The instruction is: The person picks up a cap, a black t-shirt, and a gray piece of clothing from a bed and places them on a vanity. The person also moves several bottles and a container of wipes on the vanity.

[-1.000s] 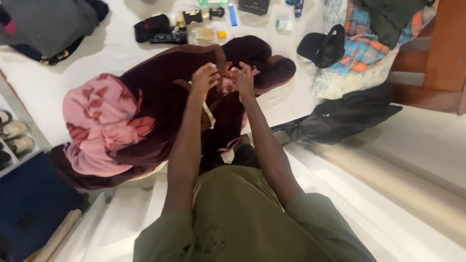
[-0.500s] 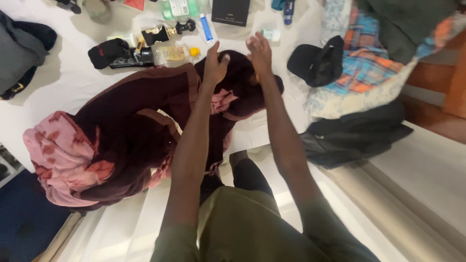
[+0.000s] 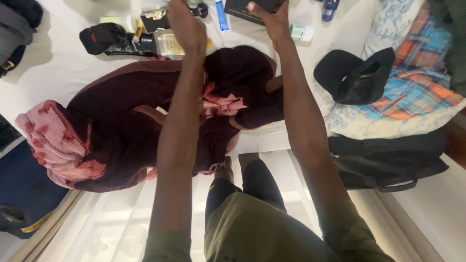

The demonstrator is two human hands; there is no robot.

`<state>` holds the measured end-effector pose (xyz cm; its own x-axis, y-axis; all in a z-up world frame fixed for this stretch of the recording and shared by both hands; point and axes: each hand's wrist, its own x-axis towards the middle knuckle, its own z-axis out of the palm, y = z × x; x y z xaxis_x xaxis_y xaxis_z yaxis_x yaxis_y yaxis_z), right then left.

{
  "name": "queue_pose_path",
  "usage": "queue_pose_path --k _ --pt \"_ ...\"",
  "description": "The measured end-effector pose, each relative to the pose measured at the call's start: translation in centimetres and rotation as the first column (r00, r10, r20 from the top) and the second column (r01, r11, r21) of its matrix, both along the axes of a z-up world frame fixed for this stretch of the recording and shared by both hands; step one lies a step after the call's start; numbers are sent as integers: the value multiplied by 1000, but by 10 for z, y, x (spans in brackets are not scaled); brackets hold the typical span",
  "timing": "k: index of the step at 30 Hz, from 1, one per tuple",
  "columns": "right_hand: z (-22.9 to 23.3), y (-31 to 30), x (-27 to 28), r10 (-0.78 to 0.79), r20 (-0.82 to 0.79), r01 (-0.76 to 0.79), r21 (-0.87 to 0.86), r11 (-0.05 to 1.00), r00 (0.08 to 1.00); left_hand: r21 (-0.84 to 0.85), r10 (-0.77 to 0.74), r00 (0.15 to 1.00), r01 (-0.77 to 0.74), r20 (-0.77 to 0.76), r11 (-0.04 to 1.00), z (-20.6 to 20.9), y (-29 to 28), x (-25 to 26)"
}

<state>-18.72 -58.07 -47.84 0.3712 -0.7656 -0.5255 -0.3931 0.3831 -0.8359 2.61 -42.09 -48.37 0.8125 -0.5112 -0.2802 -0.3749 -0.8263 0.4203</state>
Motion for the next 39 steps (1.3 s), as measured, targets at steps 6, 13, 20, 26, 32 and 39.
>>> queue_pose_path --k 6,13,20,26,32,39 --pt "14 17 -20 96 59 -106 202 974 994 332 -371 738 209 564 920 -2 37 51" --pt "48 76 -35 -6 38 -6 299 954 999 200 -322 947 314 7 928 14 69 58" --pt "102 122 -49 -135 239 61 293 954 962 -327 -115 993 117 23 938 96 105 3" --pt "168 184 -53 14 290 -67 176 982 957 -704 -45 872 -361 -487 612 218 171 -46" --pt "247 287 -26 125 244 -183 232 955 962 -660 -130 713 -544 -690 518 307 315 -93" --pt "336 457 44 630 362 -625 -148 766 687 -725 -266 682 -580 -682 371 382 528 -91"
